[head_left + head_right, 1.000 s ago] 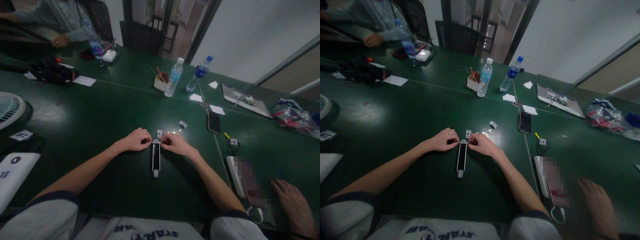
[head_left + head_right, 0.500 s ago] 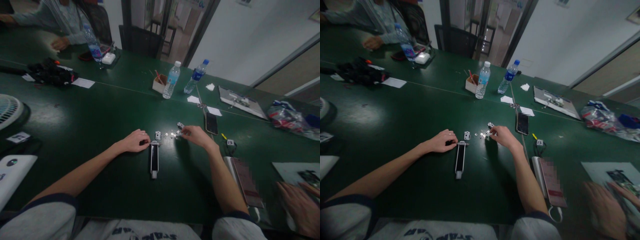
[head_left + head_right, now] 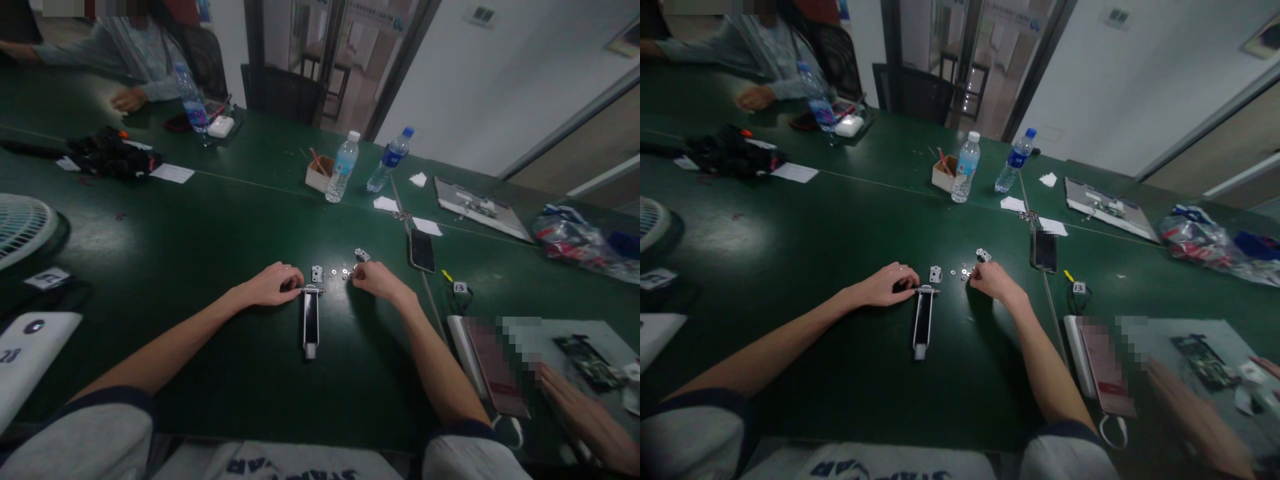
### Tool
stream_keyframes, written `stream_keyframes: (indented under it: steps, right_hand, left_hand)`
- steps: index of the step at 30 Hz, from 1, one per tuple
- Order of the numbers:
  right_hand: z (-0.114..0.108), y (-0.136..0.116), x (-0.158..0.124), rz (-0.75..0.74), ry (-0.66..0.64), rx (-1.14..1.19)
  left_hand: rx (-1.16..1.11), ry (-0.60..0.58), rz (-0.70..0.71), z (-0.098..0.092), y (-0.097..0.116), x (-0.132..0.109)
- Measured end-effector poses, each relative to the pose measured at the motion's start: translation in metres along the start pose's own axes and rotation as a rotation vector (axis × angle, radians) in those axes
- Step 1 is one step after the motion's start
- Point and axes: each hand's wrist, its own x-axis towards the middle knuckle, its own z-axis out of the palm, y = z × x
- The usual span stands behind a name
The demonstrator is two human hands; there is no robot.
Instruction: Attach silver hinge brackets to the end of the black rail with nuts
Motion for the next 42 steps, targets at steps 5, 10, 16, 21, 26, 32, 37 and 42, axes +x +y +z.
stream_keyframes:
  steps: [5,10,16,21,26,32,37,42]
  right_hand:
    - [-0.002,-0.006,-0.002,-0.005,0.003,0.004]
    - [-0.003,-0.016,-0.004,0.059,-0.002,0.026]
    - [-0.001,-0.016,-0.006,0.06,-0.096,0.042]
    - [-0.001,-0.018,-0.01,-0.016,-0.084,-0.027]
    - [-0.006,-0.034,-0.017,-0.154,-0.031,0.049]
    - [0.0,-0.071,-0.025,-0.349,0.11,0.391]
    - [0.017,-0.081,-0.022,-0.371,0.093,0.643]
    - [0.028,-0.081,-0.015,-0.304,0.028,0.801]
  left_hand:
    - [-0.038,0.0,-0.013,-0.001,-0.001,-0.001]
    - [-0.037,0.001,-0.021,-0.001,0.0,0.0]
    - [-0.053,-0.005,-0.06,-0.001,0.0,0.0]
    - [-0.062,-0.01,-0.096,-0.005,0.004,0.0]
    - [-0.093,0.018,-0.112,-0.007,0.003,0.001]
    - [-0.062,0.081,0.002,-0.008,0.017,0.001]
    - [-0.004,0.108,0.187,-0.007,0.03,-0.001]
    - [0.158,0.171,0.26,-0.008,0.034,-0.002]
